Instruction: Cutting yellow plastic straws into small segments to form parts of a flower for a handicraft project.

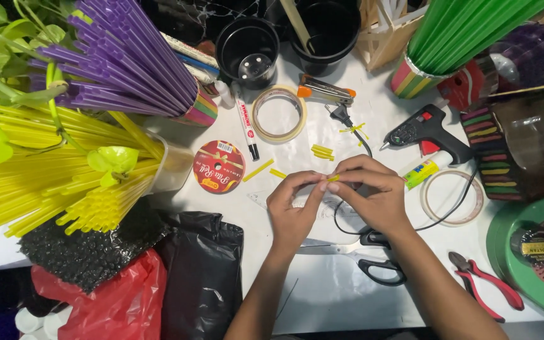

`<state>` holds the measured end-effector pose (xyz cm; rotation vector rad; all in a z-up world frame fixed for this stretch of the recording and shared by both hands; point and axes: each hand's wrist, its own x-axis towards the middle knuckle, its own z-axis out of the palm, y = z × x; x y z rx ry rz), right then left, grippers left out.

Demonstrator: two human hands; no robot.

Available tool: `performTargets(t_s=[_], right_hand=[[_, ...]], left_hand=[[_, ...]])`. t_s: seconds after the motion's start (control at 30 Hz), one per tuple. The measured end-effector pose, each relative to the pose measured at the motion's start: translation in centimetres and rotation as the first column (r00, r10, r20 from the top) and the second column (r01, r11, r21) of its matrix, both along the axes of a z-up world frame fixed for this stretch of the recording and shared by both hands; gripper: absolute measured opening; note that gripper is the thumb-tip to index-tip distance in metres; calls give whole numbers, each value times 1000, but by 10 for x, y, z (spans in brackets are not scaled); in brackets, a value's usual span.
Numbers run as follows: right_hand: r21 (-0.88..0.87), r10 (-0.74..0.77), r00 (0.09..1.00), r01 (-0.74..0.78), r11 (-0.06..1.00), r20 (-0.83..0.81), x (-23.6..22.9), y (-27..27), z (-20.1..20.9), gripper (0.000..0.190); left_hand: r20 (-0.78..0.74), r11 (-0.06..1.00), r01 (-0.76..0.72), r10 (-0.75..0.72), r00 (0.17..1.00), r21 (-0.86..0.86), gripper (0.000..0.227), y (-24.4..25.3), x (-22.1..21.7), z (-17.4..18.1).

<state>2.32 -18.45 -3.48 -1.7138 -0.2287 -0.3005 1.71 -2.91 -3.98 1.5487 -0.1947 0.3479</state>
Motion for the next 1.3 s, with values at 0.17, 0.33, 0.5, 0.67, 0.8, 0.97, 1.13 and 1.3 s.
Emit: performTargets(t_s=[0.17, 0.33, 0.5, 0.67, 0.8, 0.97, 1.13, 1.3], right_hand=[[5, 56, 998, -56, 998, -26, 2, -5, -5, 5], [71, 162, 985, -158, 985, -62, 2, -7, 9, 3], [153, 234, 962, -212, 965, -144, -1, -9, 3, 3], [160, 215, 957, -185, 969, -193, -1, -9, -9, 4], [116, 159, 957, -134, 984, -241, -4, -8, -16, 4], [-48, 104, 978, -114, 992, -179, 0, -7, -3, 8], [-137, 91, 990, -105, 985, -105, 0, -6, 8, 11], [-35, 113, 983, -119, 992, -142, -2, -7, 0, 13]], left_hand=[[-147, 993, 83, -94, 985, -78, 14, 5, -1, -14], [-232, 965, 179, -222, 947, -193, 21, 4, -2, -25], [-265, 923, 223, -311, 913, -314, 29, 7, -1, -26], [-264, 932, 215, -295, 919, -293, 28, 8, 0, -20], [-278, 950, 205, -268, 923, -236, 29, 9, 1, -14], [-247, 980, 175, -194, 949, -96, 27, 8, 1, -6], [-207, 987, 160, -162, 965, -26, 20, 10, 3, 0], [-197, 985, 160, -169, 966, -62, 23, 9, 2, -6]])
